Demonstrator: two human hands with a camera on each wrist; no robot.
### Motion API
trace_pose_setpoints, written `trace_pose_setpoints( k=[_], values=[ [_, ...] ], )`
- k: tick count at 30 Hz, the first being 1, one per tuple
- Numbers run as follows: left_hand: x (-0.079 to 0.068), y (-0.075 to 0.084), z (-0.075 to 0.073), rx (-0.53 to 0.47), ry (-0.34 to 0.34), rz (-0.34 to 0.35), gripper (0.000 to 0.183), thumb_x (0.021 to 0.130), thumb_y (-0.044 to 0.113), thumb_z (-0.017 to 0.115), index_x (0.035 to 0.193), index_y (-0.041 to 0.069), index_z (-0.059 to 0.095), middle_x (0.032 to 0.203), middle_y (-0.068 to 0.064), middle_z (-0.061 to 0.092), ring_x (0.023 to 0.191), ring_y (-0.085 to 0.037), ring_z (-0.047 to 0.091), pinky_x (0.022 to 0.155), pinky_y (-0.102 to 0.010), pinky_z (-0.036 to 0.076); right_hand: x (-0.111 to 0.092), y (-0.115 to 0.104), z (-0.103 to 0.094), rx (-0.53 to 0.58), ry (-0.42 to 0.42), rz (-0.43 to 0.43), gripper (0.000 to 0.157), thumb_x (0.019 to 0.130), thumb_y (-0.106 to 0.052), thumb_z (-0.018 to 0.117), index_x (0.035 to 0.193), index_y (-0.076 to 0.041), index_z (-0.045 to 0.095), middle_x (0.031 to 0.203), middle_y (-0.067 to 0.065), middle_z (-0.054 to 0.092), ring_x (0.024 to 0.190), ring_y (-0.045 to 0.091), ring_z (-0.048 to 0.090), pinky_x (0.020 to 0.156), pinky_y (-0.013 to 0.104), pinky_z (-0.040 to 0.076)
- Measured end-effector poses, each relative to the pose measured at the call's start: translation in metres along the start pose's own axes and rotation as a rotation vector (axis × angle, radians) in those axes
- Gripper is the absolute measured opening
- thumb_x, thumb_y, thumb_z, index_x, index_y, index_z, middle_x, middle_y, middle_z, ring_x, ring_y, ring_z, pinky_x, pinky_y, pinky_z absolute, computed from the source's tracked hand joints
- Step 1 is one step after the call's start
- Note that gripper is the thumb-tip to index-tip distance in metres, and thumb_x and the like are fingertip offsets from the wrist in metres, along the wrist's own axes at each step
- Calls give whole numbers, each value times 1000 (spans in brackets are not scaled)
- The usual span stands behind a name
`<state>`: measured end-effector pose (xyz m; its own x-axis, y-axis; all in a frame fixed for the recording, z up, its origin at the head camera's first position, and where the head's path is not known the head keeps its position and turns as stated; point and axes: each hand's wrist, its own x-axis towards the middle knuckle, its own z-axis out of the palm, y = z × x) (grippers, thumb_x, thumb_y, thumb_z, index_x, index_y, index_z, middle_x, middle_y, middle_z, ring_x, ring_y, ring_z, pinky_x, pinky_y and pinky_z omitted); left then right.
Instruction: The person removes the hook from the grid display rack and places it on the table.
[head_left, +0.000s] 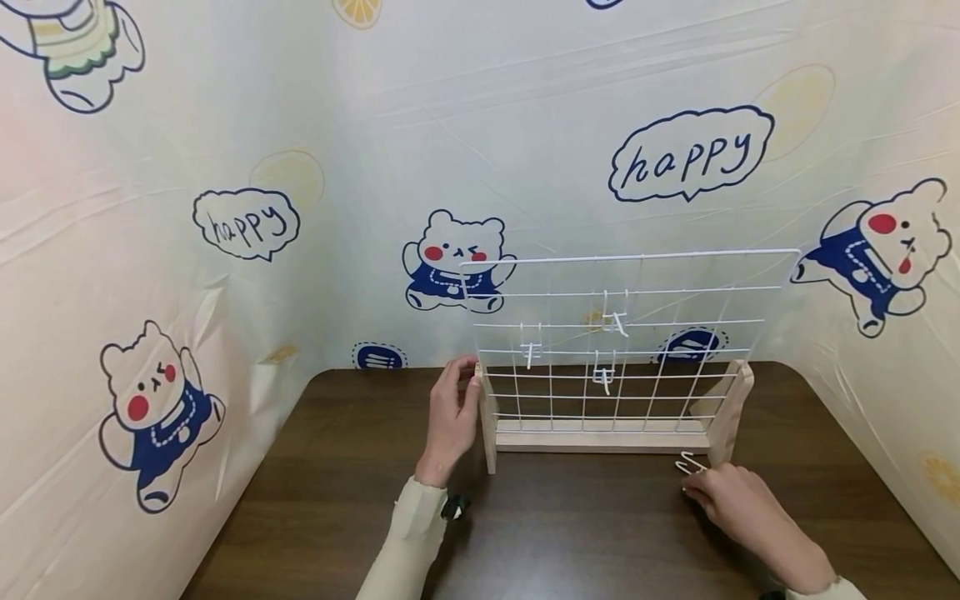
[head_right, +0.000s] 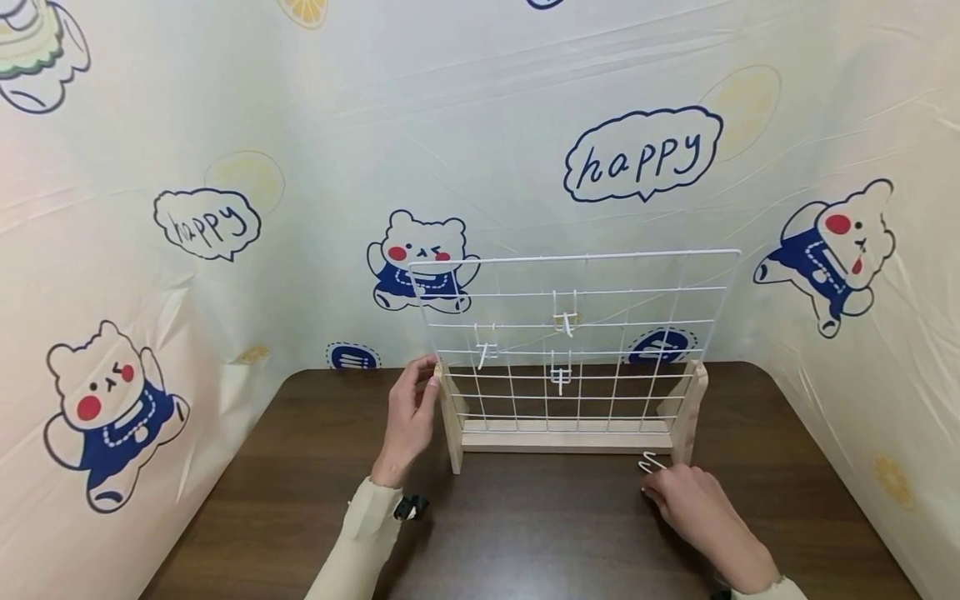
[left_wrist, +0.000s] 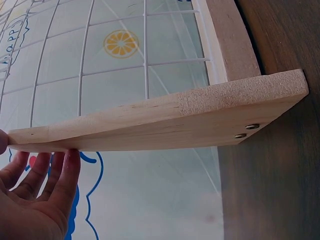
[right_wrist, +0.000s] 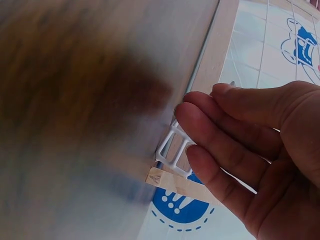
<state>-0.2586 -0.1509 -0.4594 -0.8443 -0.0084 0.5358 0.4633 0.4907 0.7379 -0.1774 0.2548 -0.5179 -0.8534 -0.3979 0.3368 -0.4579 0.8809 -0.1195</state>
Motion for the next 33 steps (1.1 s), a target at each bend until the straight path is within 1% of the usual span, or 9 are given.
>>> trace_pose_setpoints(
  k=[6,12,18,25,33],
  values=[
    [-1,2,0,3,3,0,30,109,21,52,137,11,59,131,-10,66,116,-27,66,94,-47,61,0,0,-2,-22,-19,-49,34,75,-13,88,64,-33,63,57,-19,50,48,4,44,46,31,37],
    [-1,2,0,5,9,1,30,109,20,52,136,10,59,130,-11,66,116,-28,66,93,-48,61,0,-1,-3,-9,-26,-43,31,75,-13,89,67,-34,67,61,-21,57,50,3,48,47,31,38],
    [0,0,0,4,1,-4,30,109,20,52,136,10,59,130,-10,66,116,-27,66,93,-46,62,1,-2,-1,-11,-35,-30,33,72,-14,90,66,-35,65,60,-20,56,50,5,49,47,31,39],
    [1,0,0,-3,7,24,30,109,21,52,136,10,60,129,-11,67,114,-26,67,90,-46,62,3,-3,-1,-7,-95,-11,31,73,-13,89,66,-34,67,61,-19,58,52,4,51,48,32,41],
    [1,-2,1,15,22,60,29,108,16,52,134,6,61,125,-12,67,111,-26,68,80,-39,63,5,-4,-2,6,-152,-9,36,76,-11,87,64,-34,62,61,-17,56,53,3,47,47,32,39]
  ],
)
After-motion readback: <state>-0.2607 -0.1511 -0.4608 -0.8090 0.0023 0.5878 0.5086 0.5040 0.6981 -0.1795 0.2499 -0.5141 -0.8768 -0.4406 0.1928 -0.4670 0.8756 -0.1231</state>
